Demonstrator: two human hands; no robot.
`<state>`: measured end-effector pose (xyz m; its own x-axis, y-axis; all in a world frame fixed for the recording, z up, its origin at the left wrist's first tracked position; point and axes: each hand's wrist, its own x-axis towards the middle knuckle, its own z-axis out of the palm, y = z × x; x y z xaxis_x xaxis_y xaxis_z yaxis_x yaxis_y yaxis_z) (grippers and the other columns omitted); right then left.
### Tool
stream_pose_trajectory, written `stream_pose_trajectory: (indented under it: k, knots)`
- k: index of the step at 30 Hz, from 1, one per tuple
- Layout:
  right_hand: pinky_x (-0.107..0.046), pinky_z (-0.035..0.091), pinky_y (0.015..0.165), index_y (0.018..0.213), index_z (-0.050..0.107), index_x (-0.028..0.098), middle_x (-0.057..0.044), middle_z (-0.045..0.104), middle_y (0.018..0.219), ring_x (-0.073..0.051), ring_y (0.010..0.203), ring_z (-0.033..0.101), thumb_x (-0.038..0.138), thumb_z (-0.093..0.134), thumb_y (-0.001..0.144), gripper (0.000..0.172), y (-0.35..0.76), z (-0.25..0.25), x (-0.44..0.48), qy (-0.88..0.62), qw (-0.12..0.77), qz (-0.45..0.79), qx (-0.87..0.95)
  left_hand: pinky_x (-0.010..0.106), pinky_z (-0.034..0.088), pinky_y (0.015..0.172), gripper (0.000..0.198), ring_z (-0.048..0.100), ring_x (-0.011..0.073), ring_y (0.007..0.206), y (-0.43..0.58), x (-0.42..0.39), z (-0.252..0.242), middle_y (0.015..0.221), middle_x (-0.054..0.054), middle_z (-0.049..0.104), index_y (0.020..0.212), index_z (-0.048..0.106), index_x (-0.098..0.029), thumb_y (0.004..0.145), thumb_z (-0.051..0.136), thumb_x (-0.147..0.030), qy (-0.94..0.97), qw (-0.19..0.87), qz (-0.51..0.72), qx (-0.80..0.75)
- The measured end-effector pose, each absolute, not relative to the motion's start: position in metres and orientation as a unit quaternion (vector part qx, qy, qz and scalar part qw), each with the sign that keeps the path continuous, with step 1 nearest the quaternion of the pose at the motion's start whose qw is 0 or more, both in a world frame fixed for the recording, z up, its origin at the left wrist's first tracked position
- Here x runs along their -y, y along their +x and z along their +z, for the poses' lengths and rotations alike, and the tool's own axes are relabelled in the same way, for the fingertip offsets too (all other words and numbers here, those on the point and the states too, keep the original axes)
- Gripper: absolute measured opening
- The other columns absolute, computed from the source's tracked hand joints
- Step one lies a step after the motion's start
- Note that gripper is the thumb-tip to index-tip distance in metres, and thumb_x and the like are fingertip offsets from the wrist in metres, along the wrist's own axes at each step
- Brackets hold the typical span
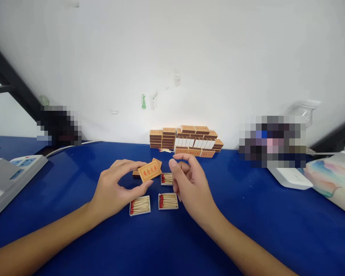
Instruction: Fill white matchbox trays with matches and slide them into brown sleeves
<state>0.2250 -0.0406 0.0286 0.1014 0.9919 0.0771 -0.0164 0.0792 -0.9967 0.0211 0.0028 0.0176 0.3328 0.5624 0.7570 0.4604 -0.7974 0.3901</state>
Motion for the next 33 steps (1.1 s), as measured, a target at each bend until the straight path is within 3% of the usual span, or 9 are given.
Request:
stream_pose_trajectory:
  k: [4, 8, 11, 20, 28, 33]
  knots:
    - [-0.018, 0.035, 0.032, 0.115, 0.056, 0.023, 0.010, 0.049, 0.056, -0.009, 0.040, 0.042, 0.064, 0.068, 0.092, 0.048, 0.2234, 0.0303, 0.0435, -0.472, 0.458, 0.537, 0.529, 0.038, 0.056, 0.085, 0.030, 0.073, 0.0213, 0.088, 0.0218, -0.0021, 0.0173, 0.100, 0.002, 0.080, 0.111, 0.073, -0.023, 0.083, 0.083, -0.025, 0.818, 0.059, 0.481, -0.311]
    - [-0.016, 0.037, 0.035, 0.106, 0.059, 0.022, 0.009, 0.049, 0.057, -0.007, 0.042, 0.042, 0.063, 0.066, 0.094, 0.043, 0.2243, 0.0312, 0.0434, -0.491, 0.491, 0.508, 0.510, 0.038, 0.057, 0.083, 0.033, 0.073, 0.0214, 0.089, 0.0224, -0.0027, 0.0161, 0.101, 0.004, 0.080, 0.113, 0.073, -0.022, 0.083, 0.084, -0.027, 0.820, 0.065, 0.483, -0.300]
    - [-0.017, 0.037, 0.033, 0.101, 0.060, 0.021, 0.008, 0.049, 0.057, -0.007, 0.042, 0.042, 0.064, 0.065, 0.094, 0.044, 0.2257, 0.0310, 0.0418, -0.494, 0.465, 0.518, 0.521, 0.039, 0.057, 0.082, 0.036, 0.072, 0.0217, 0.089, 0.0222, -0.0039, 0.0150, 0.103, 0.004, 0.080, 0.115, 0.072, -0.021, 0.083, 0.085, -0.028, 0.827, 0.072, 0.481, -0.282]
    - [-0.017, 0.036, 0.033, 0.104, 0.063, 0.022, 0.008, 0.050, 0.058, -0.008, 0.042, 0.043, 0.064, 0.067, 0.092, 0.045, 0.2274, 0.0290, 0.0409, -0.510, 0.465, 0.518, 0.505, 0.041, 0.057, 0.080, 0.037, 0.072, 0.0227, 0.089, 0.0206, -0.0051, 0.0142, 0.103, 0.005, 0.080, 0.120, 0.072, -0.023, 0.087, 0.084, -0.035, 0.836, 0.073, 0.467, -0.278]
    - [-0.017, 0.035, 0.034, 0.093, 0.063, 0.021, 0.008, 0.047, 0.055, -0.007, 0.041, 0.040, 0.065, 0.065, 0.093, 0.045, 0.2300, 0.0293, 0.0421, -0.507, 0.434, 0.530, 0.523, 0.043, 0.058, 0.086, 0.045, 0.074, 0.0238, 0.097, 0.0198, -0.0053, 0.0139, 0.111, 0.005, 0.080, 0.121, 0.072, -0.023, 0.082, 0.089, -0.040, 0.837, 0.090, 0.461, -0.282]
    - [-0.017, 0.034, 0.033, 0.097, 0.065, 0.021, 0.008, 0.046, 0.052, -0.008, 0.040, 0.038, 0.067, 0.063, 0.094, 0.046, 0.2321, 0.0294, 0.0416, -0.504, 0.417, 0.536, 0.534, 0.042, 0.058, 0.090, 0.047, 0.074, 0.0236, 0.100, 0.0189, -0.0054, 0.0140, 0.114, 0.005, 0.080, 0.122, 0.071, -0.024, 0.081, 0.090, -0.038, 0.840, 0.097, 0.455, -0.281]
